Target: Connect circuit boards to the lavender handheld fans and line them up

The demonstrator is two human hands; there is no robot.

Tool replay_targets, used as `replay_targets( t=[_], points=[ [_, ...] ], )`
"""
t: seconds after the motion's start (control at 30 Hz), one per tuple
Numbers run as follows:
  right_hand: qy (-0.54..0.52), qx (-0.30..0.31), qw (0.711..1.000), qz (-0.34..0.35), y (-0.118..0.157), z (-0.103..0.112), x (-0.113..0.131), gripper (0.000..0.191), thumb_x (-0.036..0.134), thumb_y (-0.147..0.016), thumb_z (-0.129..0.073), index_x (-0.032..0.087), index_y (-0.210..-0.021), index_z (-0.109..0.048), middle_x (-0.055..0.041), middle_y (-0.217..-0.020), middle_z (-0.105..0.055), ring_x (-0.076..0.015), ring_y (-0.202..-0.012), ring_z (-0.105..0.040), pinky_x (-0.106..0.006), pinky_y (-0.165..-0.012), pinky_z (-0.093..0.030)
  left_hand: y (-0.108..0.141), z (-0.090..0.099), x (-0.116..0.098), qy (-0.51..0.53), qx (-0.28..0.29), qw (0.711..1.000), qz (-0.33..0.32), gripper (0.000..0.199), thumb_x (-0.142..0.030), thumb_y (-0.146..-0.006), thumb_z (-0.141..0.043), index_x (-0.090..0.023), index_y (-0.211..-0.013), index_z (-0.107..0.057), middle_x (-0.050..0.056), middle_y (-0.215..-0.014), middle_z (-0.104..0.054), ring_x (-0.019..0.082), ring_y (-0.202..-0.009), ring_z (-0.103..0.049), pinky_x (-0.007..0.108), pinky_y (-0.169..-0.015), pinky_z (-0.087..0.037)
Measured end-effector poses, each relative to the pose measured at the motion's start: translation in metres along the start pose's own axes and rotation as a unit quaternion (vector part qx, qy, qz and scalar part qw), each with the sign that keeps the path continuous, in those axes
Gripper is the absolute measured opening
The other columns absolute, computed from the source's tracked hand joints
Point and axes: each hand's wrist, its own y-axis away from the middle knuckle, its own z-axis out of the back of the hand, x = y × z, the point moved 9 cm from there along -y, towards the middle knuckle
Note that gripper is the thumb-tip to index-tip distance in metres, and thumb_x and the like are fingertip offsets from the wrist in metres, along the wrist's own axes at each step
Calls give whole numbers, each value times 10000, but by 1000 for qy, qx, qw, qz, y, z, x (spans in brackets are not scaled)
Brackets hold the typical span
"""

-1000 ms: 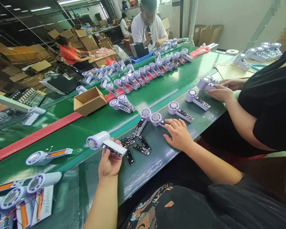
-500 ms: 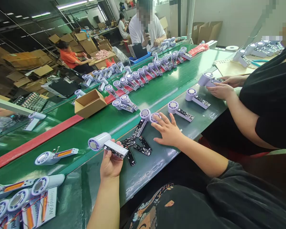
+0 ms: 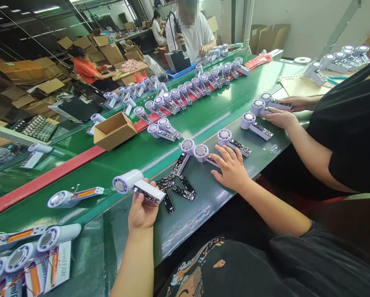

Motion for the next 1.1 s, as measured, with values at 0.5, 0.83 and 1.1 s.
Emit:
replay_targets(
  t=[0.5, 0.83, 1.1],
  points=[
    [-44, 67, 993, 81, -20, -10, 38, 598, 498, -846, -613, 309, -1402, -499, -52, -1614, -297, -304, -1505, -183, -577, -1190, -15, 1, -1, -2, -17, 6, 1000, 0, 356, -280, -795, -728, -320, -1147, -688, -2, -1221, -719, 183, -1076, -696, 265, -859, -583],
    [-28, -3, 999, -25, 4, 3, -8, 468, 396, -888, -586, 257, -1333, -552, -92, -1493, -480, -301, -1342, -442, -513, -1158, -178, 3, -5, -3, -12, 1, 1000, 0, 347, -269, -783, -744, -285, -1125, -693, 4, -1155, -744, 180, -1072, -694, 258, -848, -581],
    [-35, 41, 994, -92, 1, -2, -23, 495, 411, -892, -573, 187, -1333, -549, -101, -1297, -618, -279, -1131, -570, -418, -964, -373, 4, -6, -4, -17, -6, 1000, -1, 289, -260, -793, -731, -281, -1079, -705, -3, -1160, -741, 156, -1016, -707, 253, -840, -583]
  ],
)
